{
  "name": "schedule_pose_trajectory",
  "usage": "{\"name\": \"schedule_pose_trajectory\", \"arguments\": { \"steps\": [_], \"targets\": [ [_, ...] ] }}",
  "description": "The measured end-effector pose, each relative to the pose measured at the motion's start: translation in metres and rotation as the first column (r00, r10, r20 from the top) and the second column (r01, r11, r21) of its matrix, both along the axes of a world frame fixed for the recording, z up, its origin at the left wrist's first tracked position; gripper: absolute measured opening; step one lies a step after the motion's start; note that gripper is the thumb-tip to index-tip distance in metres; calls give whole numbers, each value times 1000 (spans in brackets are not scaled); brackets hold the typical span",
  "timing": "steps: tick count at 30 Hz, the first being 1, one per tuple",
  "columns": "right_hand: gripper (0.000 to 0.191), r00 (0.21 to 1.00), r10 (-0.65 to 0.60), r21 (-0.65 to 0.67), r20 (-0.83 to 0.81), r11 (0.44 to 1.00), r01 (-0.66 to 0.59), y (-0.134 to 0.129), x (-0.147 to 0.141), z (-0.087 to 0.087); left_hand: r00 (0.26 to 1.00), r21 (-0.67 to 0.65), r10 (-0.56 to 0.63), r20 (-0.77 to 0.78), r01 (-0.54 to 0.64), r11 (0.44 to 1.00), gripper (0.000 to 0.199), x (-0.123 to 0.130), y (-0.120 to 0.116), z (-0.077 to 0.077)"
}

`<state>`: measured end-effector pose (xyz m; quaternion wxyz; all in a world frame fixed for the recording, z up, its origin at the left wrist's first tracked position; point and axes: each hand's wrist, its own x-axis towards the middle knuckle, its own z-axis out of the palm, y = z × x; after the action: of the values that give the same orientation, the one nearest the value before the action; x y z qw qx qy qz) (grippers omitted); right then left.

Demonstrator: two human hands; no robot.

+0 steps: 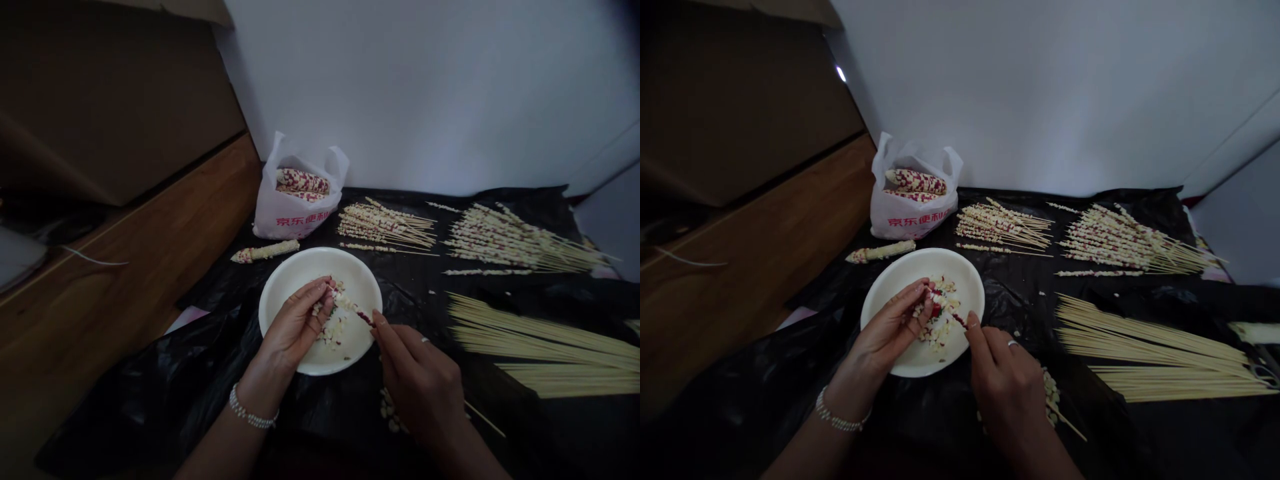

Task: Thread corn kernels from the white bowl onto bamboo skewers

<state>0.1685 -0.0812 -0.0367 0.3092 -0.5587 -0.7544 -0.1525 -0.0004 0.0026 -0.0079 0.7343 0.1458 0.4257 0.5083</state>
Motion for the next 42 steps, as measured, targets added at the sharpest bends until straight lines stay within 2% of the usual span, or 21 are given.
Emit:
{"name": "schedule_pose_trajectory", "arguments": {
  "steps": [10, 13, 17, 23, 35, 42],
  "targets": [
    [40, 999, 28, -12, -22, 1000, -28, 1, 0, -1, 999, 30, 7, -45, -5, 1000, 14, 2, -1, -3],
    [41, 998, 44, -26, -45, 999, -45, 1, -1, -3, 999, 10, -23, -22, 23, 1000, 19, 3, -2, -2],
    [40, 997, 44, -19, -58, 999, -46, 0, -1, -4, 999, -43, -24, 42, 26, 999, 13, 2, -2, 1],
    [40, 998, 38, -19, -59, 999, -39, 0, -1, -6, 998, -11, -43, 53, 44, 999, 11, 1, -3, -2],
    [39, 996, 38, -40, -77, 998, -41, -2, -3, -6, 995, 29, -83, -53, 85, 996, 15, 5, -6, -2],
    [44, 995, 17, -23, -94, 1000, -19, 3, 0, -4, 991, -35, -75, 112, 79, 996, 23, 4, -2, 3]
  ]
}}
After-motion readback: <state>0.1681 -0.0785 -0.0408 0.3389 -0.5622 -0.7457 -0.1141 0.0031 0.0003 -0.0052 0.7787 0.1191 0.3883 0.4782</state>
